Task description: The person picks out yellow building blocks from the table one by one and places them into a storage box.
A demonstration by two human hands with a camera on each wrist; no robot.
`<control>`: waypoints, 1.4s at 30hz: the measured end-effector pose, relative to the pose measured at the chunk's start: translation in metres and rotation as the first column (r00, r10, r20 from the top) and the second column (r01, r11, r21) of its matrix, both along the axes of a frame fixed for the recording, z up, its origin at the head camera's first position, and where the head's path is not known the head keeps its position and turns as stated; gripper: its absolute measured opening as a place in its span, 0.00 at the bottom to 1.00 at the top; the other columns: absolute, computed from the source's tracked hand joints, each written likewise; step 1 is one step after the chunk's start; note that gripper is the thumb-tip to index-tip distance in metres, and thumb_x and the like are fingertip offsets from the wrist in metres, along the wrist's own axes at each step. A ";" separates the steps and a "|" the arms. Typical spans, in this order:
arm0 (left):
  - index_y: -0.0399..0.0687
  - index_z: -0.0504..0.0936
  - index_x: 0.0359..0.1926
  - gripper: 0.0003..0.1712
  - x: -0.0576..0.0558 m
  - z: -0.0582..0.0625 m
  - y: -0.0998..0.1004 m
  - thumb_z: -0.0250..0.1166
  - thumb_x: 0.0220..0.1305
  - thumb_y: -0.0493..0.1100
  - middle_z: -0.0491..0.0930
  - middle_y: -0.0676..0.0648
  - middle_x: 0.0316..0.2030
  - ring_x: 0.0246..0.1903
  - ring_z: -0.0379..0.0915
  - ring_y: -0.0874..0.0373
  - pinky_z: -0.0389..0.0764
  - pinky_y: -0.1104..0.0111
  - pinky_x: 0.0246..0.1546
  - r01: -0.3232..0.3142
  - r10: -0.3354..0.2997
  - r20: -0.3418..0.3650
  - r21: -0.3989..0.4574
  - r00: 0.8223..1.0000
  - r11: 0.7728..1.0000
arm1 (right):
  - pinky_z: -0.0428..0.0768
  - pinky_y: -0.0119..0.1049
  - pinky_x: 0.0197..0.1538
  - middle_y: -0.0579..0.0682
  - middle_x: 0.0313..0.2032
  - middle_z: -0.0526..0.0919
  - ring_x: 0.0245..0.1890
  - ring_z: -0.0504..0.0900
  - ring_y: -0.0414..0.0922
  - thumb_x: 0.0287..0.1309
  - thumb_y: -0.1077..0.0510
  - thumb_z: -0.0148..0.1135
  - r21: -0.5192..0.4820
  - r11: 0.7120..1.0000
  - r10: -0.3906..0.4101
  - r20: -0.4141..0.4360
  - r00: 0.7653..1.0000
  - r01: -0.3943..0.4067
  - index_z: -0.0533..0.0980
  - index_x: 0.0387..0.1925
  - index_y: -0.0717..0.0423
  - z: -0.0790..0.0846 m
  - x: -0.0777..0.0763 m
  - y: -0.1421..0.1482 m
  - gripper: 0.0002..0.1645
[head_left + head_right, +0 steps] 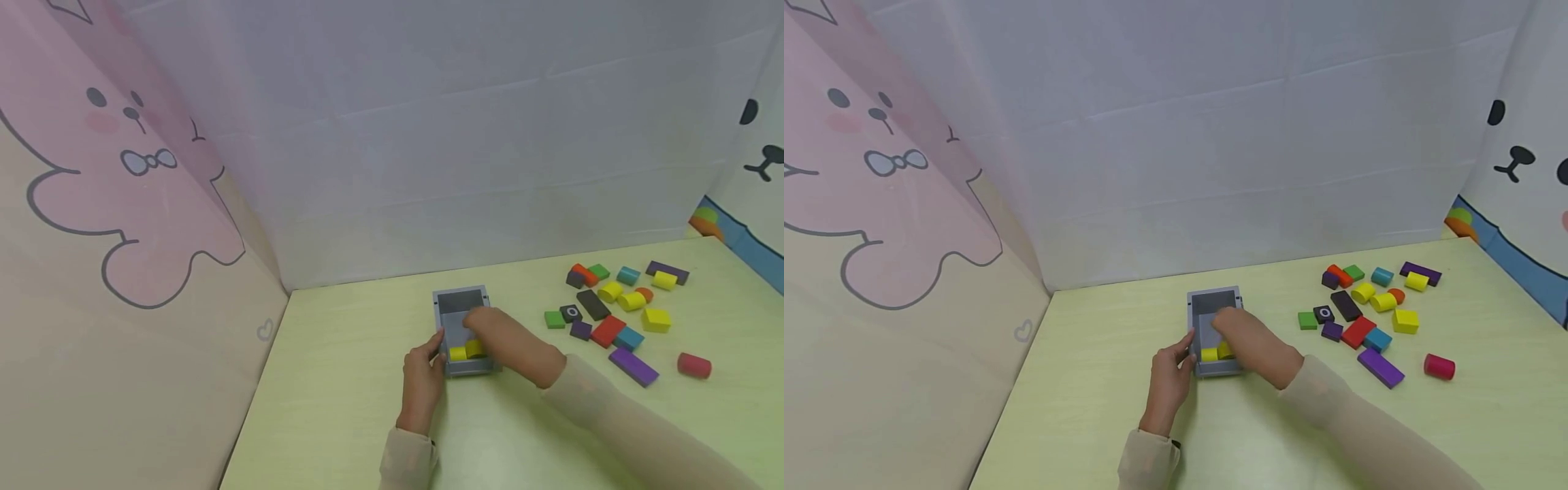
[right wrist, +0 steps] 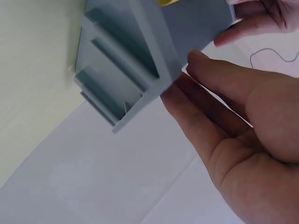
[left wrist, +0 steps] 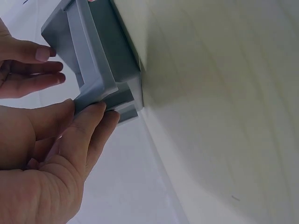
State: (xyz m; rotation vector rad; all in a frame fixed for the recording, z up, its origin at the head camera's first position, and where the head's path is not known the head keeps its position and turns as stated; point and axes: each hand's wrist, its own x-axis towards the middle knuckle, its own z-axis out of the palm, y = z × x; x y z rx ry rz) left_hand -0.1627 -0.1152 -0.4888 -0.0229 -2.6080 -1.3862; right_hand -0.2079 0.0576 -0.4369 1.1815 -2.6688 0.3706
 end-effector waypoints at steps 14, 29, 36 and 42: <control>0.51 0.72 0.56 0.26 0.002 0.000 0.000 0.59 0.57 0.28 0.73 0.50 0.53 0.50 0.66 0.62 0.72 0.61 0.51 -0.009 0.008 0.035 0.033 0.999 0.999 | 0.79 0.46 0.44 0.55 0.38 0.79 0.40 0.76 0.51 0.42 0.74 0.64 -0.140 0.985 -0.083 0.090 0.992 0.096 0.75 0.39 0.62 0.015 -0.009 0.023 0.17; 0.51 0.72 0.57 0.27 0.001 -0.003 0.000 0.60 0.57 0.29 0.73 0.50 0.53 0.50 0.66 0.61 0.71 0.61 0.52 -0.007 0.006 0.036 0.024 0.999 1.000 | 0.77 0.50 0.45 0.58 0.38 0.78 0.41 0.75 0.55 0.46 0.72 0.63 -0.166 0.967 -0.173 0.135 0.976 0.195 0.74 0.39 0.65 0.008 -0.023 0.064 0.15; 0.50 0.72 0.57 0.27 0.001 -0.003 0.000 0.59 0.56 0.28 0.72 0.50 0.54 0.50 0.67 0.61 0.72 0.61 0.51 -0.005 0.004 0.032 0.031 0.999 1.000 | 0.77 0.52 0.46 0.59 0.42 0.78 0.43 0.74 0.56 0.49 0.69 0.62 -0.125 0.957 -0.233 0.200 0.952 0.260 0.73 0.43 0.64 0.009 -0.027 0.077 0.16; 0.50 0.72 0.57 0.27 0.000 -0.002 0.000 0.59 0.56 0.28 0.72 0.50 0.54 0.50 0.66 0.62 0.71 0.61 0.51 0.003 -0.004 0.022 0.040 1.000 0.999 | 0.77 0.52 0.45 0.61 0.42 0.78 0.43 0.74 0.57 0.50 0.68 0.62 -0.102 0.954 -0.256 0.210 0.944 0.281 0.73 0.43 0.65 0.011 -0.034 0.088 0.16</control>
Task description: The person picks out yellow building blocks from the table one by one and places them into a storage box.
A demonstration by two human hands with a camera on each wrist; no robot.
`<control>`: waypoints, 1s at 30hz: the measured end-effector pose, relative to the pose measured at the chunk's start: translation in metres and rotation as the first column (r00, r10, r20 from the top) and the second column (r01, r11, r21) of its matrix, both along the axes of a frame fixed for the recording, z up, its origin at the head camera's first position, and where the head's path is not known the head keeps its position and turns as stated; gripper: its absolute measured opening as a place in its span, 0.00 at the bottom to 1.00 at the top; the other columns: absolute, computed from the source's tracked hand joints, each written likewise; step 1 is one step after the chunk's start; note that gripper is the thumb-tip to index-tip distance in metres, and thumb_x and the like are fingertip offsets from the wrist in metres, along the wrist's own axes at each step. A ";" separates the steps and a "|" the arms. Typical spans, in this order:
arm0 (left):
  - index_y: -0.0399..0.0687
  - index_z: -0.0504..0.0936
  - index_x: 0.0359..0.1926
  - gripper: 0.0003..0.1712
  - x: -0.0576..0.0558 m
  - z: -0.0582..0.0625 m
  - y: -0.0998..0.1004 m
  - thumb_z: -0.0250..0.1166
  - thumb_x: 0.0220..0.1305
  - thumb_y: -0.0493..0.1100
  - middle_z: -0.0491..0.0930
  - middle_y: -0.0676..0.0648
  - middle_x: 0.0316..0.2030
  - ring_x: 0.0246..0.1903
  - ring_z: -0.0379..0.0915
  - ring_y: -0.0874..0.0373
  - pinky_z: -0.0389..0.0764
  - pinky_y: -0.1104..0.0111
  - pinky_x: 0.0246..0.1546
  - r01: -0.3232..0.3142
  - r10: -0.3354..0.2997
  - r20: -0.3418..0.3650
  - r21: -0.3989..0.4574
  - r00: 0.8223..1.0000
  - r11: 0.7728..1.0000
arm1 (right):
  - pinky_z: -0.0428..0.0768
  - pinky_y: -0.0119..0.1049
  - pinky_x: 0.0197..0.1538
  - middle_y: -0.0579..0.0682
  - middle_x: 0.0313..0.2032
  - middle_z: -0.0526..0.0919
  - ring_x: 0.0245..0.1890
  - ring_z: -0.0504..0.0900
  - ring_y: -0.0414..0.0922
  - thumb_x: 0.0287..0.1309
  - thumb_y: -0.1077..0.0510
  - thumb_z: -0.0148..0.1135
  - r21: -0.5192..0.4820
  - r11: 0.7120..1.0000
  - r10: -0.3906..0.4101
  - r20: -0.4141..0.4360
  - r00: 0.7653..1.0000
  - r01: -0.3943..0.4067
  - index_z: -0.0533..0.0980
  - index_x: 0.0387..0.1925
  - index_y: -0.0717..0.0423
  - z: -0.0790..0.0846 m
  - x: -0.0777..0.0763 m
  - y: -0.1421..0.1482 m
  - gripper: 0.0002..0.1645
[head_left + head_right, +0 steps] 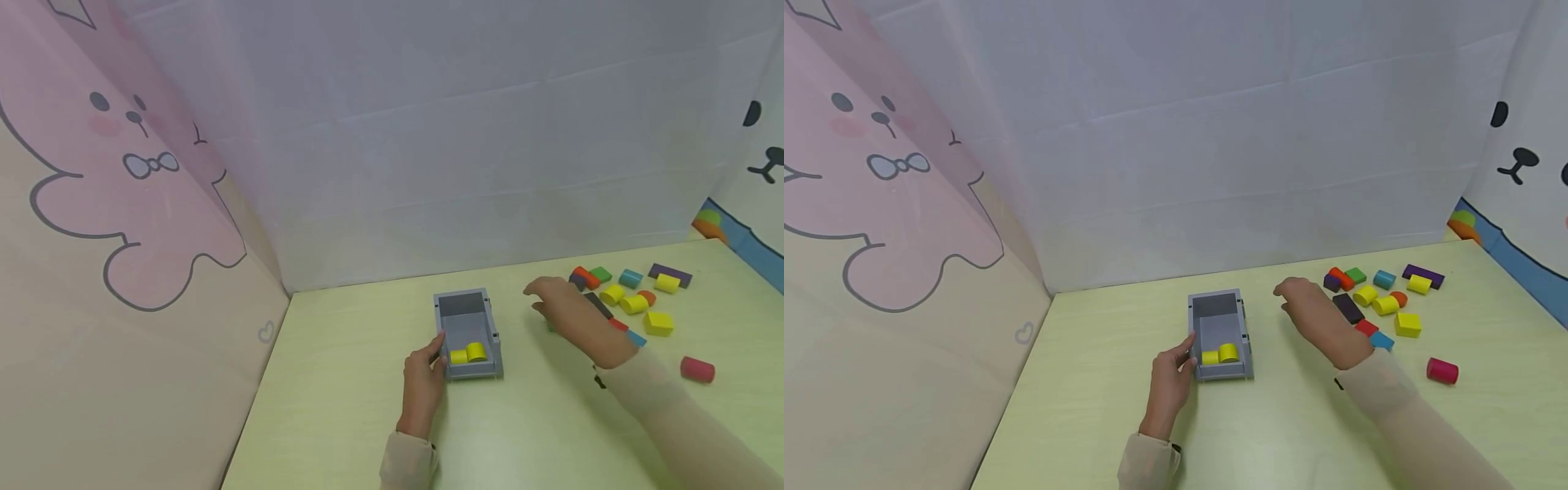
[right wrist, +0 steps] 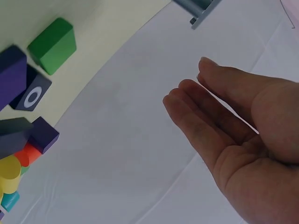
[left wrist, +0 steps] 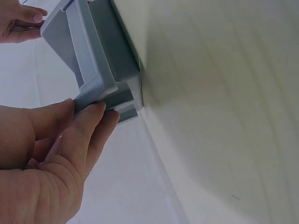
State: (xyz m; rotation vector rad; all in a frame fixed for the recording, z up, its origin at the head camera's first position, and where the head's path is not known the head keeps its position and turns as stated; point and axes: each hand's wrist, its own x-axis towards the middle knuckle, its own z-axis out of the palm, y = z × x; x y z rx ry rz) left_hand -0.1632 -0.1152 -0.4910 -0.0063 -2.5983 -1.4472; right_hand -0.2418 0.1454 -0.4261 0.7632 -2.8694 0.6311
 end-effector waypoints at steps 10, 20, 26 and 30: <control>0.48 0.71 0.57 0.27 -0.002 0.001 0.000 0.59 0.57 0.28 0.72 0.51 0.54 0.51 0.66 0.63 0.71 0.61 0.52 0.010 -0.010 -0.002 0.008 1.000 1.000 | 0.75 0.56 0.47 0.63 0.43 0.76 0.45 0.72 0.59 0.51 0.69 0.60 -0.036 0.999 -0.029 0.020 0.999 0.029 0.72 0.44 0.67 -0.008 -0.010 0.021 0.16; 0.51 0.71 0.57 0.27 -0.002 0.000 0.000 0.60 0.57 0.29 0.72 0.51 0.53 0.51 0.65 0.63 0.71 0.61 0.52 0.005 -0.005 0.004 -0.002 1.000 1.000 | 0.74 0.57 0.47 0.67 0.44 0.75 0.45 0.72 0.61 0.51 0.71 0.59 -0.030 0.997 -0.072 0.052 0.996 0.074 0.72 0.44 0.70 -0.017 -0.021 0.041 0.16; 0.52 0.71 0.57 0.27 -0.001 -0.001 0.000 0.60 0.57 0.29 0.72 0.52 0.54 0.51 0.65 0.63 0.71 0.61 0.52 0.004 -0.005 0.009 0.009 1.000 1.000 | 0.75 0.57 0.46 0.66 0.41 0.77 0.42 0.73 0.61 0.50 0.71 0.60 -0.019 0.996 -0.085 0.016 0.996 0.085 0.73 0.42 0.70 -0.022 -0.023 0.053 0.15; 0.51 0.72 0.57 0.27 0.000 0.000 0.000 0.60 0.56 0.28 0.72 0.51 0.54 0.51 0.66 0.63 0.71 0.61 0.52 0.002 -0.002 0.006 0.022 1.000 1.000 | 0.73 0.59 0.47 0.65 0.40 0.78 0.41 0.73 0.61 0.50 0.71 0.58 -0.023 0.993 -0.114 0.008 0.993 0.114 0.74 0.42 0.70 -0.023 -0.023 0.059 0.14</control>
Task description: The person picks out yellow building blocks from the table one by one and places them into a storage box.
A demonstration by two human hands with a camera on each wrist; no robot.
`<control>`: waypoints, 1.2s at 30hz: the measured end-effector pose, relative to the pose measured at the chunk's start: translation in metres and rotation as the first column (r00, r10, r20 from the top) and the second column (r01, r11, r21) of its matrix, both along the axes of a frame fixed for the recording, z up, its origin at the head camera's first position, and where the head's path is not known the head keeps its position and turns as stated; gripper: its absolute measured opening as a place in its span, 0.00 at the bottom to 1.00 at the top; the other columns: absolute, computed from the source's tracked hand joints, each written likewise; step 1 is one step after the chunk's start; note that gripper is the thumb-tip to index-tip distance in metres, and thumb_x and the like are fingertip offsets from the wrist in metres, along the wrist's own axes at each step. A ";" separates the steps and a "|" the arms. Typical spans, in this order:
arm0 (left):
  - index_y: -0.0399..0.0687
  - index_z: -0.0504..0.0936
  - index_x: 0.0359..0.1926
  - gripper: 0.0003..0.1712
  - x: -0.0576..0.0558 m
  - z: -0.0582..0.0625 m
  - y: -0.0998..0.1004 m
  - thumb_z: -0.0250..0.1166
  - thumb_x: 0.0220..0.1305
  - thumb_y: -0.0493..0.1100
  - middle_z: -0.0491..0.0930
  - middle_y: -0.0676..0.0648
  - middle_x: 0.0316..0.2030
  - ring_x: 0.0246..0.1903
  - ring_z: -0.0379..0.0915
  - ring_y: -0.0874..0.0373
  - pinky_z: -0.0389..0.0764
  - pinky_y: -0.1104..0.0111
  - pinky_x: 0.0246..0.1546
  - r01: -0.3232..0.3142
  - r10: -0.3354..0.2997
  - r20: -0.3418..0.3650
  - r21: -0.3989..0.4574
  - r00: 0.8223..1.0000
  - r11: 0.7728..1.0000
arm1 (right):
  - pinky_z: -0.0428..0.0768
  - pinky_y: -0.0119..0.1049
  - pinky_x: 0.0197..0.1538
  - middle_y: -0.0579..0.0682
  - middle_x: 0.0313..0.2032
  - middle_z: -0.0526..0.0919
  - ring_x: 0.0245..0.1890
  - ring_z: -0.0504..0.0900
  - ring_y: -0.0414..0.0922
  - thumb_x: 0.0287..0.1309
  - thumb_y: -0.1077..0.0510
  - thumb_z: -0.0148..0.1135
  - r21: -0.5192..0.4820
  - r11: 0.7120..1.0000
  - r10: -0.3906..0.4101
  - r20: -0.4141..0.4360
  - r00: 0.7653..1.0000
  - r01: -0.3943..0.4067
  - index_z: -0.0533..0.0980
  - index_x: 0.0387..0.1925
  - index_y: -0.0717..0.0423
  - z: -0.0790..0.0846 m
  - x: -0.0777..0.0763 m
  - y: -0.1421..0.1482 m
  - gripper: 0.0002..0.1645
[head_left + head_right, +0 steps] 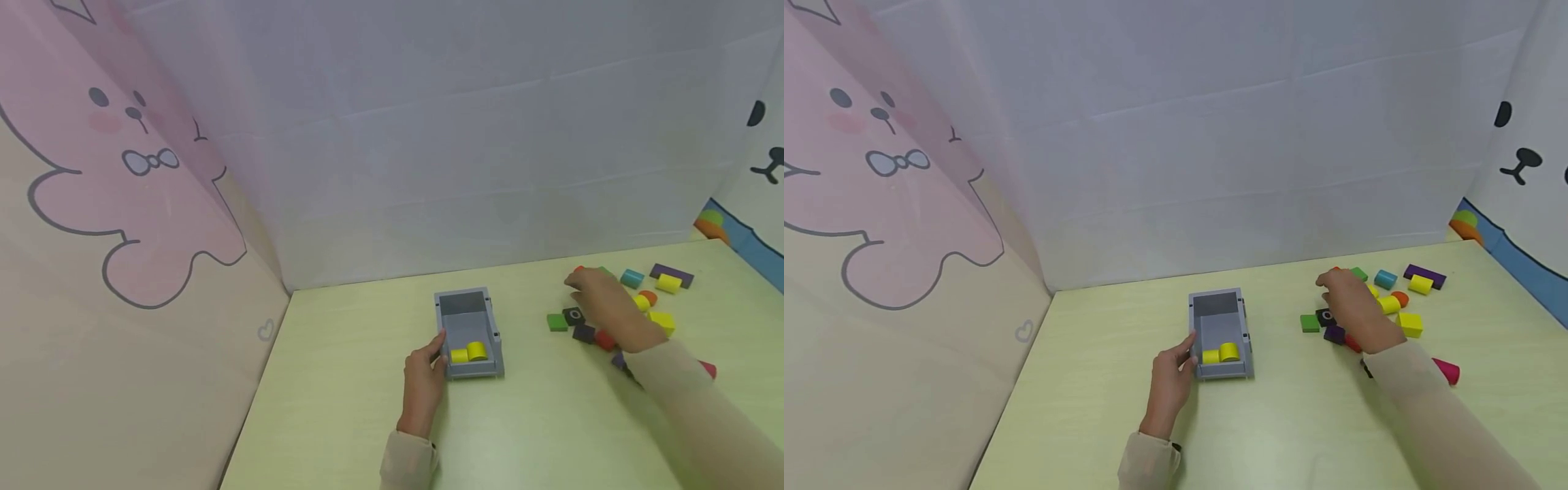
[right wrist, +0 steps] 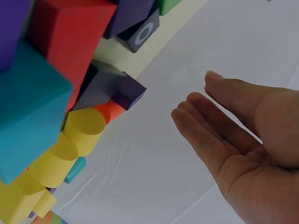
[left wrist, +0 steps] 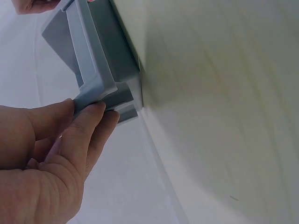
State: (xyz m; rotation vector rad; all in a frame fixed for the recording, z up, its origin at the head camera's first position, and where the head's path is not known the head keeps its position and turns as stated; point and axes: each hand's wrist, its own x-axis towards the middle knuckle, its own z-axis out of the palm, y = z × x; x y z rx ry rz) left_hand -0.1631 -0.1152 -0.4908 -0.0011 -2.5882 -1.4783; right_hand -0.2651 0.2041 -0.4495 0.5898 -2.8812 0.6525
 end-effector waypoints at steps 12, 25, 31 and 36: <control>0.53 0.71 0.57 0.27 0.000 -0.001 0.000 0.60 0.57 0.29 0.72 0.52 0.54 0.51 0.65 0.63 0.72 0.62 0.51 0.001 -0.002 0.014 0.009 1.000 1.000 | 0.75 0.58 0.42 0.68 0.38 0.77 0.39 0.74 0.62 0.51 0.71 0.58 -0.005 0.999 -0.047 0.054 0.997 0.048 0.76 0.40 0.69 -0.005 -0.008 0.017 0.12; 0.53 0.71 0.57 0.27 0.001 0.000 0.000 0.60 0.57 0.30 0.72 0.52 0.54 0.51 0.65 0.62 0.72 0.61 0.51 -0.007 0.007 0.017 0.003 1.000 1.000 | 0.74 0.61 0.42 0.71 0.39 0.76 0.40 0.72 0.67 0.50 0.71 0.57 -0.017 0.994 -0.112 0.016 0.994 0.112 0.75 0.39 0.72 -0.014 -0.008 0.032 0.11; 0.51 0.71 0.57 0.27 0.001 0.000 0.000 0.60 0.57 0.29 0.72 0.51 0.54 0.51 0.65 0.62 0.72 0.61 0.51 0.003 -0.004 0.004 0.009 1.000 1.000 | 0.73 0.62 0.43 0.72 0.39 0.75 0.40 0.71 0.67 0.50 0.71 0.57 -0.014 0.991 -0.131 0.028 0.991 0.132 0.74 0.39 0.72 -0.019 -0.009 0.037 0.12; 0.48 0.71 0.57 0.26 0.000 0.000 0.000 0.59 0.57 0.28 0.72 0.51 0.54 0.51 0.65 0.62 0.72 0.61 0.51 0.016 -0.016 -0.008 0.015 1.000 1.000 | 0.72 0.63 0.45 0.73 0.40 0.74 0.41 0.70 0.68 0.51 0.70 0.57 0.014 0.989 -0.149 0.073 0.986 0.148 0.74 0.40 0.72 -0.022 -0.012 0.040 0.13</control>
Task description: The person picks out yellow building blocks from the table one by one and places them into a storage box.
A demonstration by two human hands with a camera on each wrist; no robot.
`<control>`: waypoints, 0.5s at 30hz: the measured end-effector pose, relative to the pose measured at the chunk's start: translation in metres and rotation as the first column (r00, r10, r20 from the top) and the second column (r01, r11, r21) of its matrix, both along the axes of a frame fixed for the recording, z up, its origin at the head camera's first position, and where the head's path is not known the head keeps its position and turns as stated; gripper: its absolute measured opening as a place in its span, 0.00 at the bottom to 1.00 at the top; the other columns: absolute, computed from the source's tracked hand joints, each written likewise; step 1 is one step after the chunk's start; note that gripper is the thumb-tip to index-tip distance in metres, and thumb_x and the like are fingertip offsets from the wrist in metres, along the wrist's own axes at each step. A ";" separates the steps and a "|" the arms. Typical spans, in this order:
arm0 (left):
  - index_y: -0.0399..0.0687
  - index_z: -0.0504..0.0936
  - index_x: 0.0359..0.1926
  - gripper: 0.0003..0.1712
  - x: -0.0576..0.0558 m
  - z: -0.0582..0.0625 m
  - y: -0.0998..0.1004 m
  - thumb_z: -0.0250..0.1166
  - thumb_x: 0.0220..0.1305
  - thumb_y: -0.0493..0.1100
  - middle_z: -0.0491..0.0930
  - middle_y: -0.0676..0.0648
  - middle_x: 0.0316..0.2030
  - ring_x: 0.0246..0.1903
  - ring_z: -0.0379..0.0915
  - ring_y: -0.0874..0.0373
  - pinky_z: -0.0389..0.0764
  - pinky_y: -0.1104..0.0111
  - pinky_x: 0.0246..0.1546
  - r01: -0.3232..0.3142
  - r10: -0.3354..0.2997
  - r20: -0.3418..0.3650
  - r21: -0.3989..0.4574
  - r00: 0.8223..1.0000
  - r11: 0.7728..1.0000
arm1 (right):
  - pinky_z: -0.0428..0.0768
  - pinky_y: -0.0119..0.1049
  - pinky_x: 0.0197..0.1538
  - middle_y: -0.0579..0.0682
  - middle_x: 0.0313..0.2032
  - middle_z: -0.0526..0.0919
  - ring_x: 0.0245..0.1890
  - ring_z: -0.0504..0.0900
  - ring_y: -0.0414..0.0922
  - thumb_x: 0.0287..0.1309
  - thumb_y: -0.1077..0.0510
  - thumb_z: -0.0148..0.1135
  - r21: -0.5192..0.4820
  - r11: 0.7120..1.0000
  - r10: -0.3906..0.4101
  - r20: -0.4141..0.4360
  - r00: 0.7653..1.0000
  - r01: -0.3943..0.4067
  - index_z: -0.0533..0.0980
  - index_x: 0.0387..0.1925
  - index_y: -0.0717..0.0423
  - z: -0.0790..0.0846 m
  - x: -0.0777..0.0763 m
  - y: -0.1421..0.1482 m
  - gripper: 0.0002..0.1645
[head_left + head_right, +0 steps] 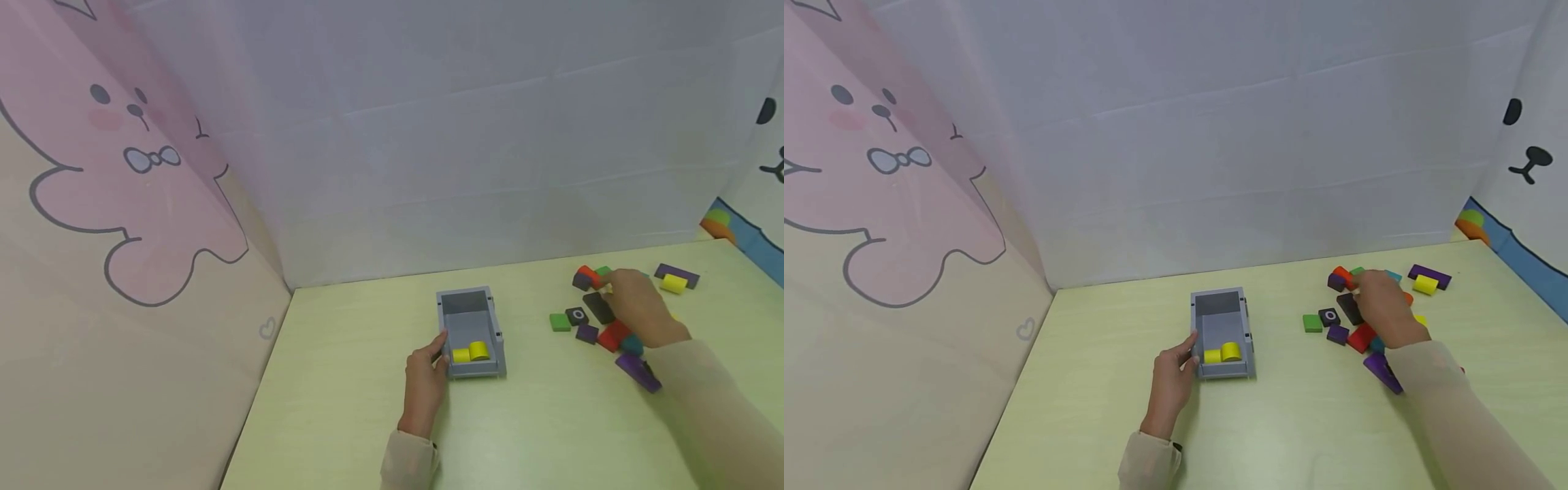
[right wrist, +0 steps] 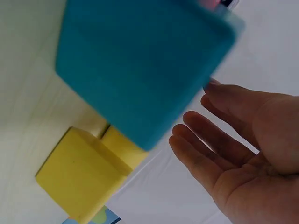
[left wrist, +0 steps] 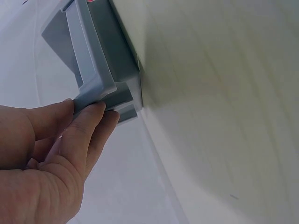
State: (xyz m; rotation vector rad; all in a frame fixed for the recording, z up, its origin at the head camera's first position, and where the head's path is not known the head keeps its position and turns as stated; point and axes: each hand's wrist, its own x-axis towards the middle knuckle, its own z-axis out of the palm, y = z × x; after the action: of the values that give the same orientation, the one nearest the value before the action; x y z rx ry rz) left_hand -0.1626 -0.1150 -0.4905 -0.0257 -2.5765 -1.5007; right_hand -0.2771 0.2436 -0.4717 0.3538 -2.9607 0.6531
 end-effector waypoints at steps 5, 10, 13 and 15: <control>0.47 0.71 0.57 0.26 0.000 0.002 0.000 0.59 0.57 0.28 0.72 0.51 0.54 0.50 0.66 0.63 0.72 0.63 0.51 -0.003 0.003 -0.007 -0.002 1.000 1.000 | 0.72 0.63 0.45 0.73 0.38 0.75 0.40 0.70 0.68 0.51 0.69 0.58 0.035 0.999 -0.005 0.014 1.000 0.005 0.74 0.41 0.73 -0.001 -0.002 0.003 0.14; 0.47 0.71 0.57 0.26 0.000 0.002 0.001 0.59 0.57 0.28 0.72 0.50 0.54 0.50 0.66 0.63 0.72 0.64 0.50 -0.006 0.006 -0.010 -0.004 1.000 1.000 | 0.72 0.63 0.44 0.73 0.38 0.75 0.39 0.70 0.68 0.51 0.68 0.58 0.032 0.999 -0.006 0.024 1.000 0.005 0.74 0.40 0.72 -0.004 -0.005 0.005 0.13; 0.48 0.71 0.57 0.26 0.001 0.002 0.001 0.59 0.57 0.28 0.72 0.50 0.54 0.50 0.66 0.63 0.72 0.64 0.50 -0.007 0.007 -0.008 -0.013 1.000 1.000 | 0.72 0.63 0.43 0.73 0.38 0.75 0.39 0.71 0.68 0.50 0.70 0.57 0.034 0.999 0.000 0.027 1.000 -0.001 0.75 0.39 0.72 -0.005 -0.006 0.007 0.13; 0.49 0.71 0.57 0.26 0.002 0.002 0.000 0.59 0.57 0.28 0.72 0.50 0.53 0.50 0.66 0.62 0.72 0.63 0.50 -0.009 0.009 -0.006 -0.020 1.000 1.000 | 0.72 0.63 0.44 0.73 0.38 0.75 0.39 0.71 0.68 0.49 0.71 0.55 0.034 0.999 0.004 0.042 0.999 -0.006 0.75 0.39 0.72 -0.006 -0.006 0.008 0.13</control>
State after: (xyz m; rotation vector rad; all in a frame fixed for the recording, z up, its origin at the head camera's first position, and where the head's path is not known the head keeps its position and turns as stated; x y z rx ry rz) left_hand -0.1608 -0.1146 -0.4882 -0.0203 -2.5836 -1.4690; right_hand -0.2827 0.2515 -0.4776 0.3550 -3.0147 0.6182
